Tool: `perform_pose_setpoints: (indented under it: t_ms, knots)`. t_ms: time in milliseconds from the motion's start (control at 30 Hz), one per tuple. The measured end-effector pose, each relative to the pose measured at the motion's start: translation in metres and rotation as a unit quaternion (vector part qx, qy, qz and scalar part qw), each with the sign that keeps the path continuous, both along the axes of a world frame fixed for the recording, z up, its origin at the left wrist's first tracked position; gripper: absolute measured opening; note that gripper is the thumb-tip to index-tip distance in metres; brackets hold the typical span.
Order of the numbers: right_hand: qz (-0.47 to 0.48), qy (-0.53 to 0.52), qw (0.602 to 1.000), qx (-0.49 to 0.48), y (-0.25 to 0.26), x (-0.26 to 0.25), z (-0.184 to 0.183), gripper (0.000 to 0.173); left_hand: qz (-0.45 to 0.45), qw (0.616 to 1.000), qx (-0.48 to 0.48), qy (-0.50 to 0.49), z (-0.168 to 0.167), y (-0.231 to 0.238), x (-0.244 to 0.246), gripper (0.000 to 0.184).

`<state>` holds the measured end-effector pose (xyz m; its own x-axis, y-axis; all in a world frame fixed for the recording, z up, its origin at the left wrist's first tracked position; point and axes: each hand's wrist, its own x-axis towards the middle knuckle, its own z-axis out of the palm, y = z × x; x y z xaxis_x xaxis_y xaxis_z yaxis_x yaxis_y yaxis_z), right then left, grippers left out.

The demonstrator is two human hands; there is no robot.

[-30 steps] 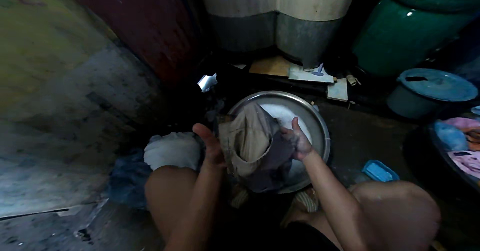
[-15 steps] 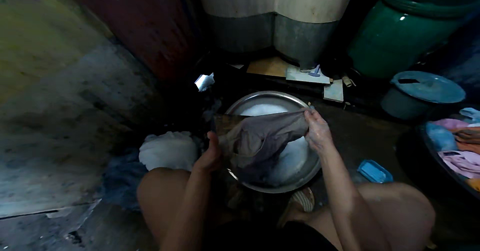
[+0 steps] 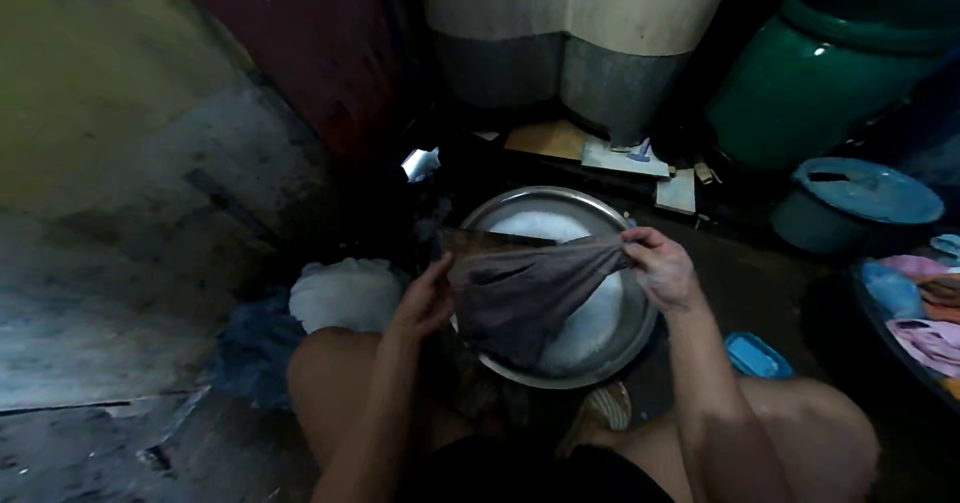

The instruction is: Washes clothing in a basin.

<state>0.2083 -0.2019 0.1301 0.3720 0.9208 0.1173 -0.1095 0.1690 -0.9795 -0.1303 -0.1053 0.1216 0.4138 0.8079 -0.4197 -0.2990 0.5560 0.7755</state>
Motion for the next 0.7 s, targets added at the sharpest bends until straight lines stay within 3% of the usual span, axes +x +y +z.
perform_pose_setpoints:
  t_ms: [67,167,300,400,533,600,700]
  knots:
    - [-0.01,-0.015,1.0,0.0,-0.003,-0.003,0.006,0.018,0.057,0.996,-0.055,-0.046,-0.012,0.0,0.007,0.025]
    - [-0.009,-0.036,0.999,-0.021,-0.003,-0.005,0.006,0.032,0.074,0.994,-0.065,-0.047,-0.02,-0.012,0.02,0.021]
    - [-0.017,-0.115,0.993,-0.027,-0.009,0.004,0.001,0.051,0.068,0.992,0.024,0.105,-0.03,-0.01,0.019,0.027]
    - [-0.054,-0.201,0.977,-0.04,-0.015,0.006,0.009,0.048,0.049,0.98,0.066,0.18,-0.027,-0.003,0.007,0.025]
    - [-0.113,-0.276,0.954,-0.004,-0.022,0.006,0.015,0.042,0.031,0.974,0.168,0.147,-0.018,-0.011,-0.004,0.028]
    - [-0.134,-0.34,0.931,0.011,-0.026,0.009,0.018,0.035,0.057,0.95,0.25,0.176,-0.012,-0.018,-0.006,0.023]
    - [-0.149,-0.485,0.862,0.001,-0.036,0.011,0.028,0.025,0.104,0.895,0.353,0.252,0.009,-0.025,-0.011,0.013]
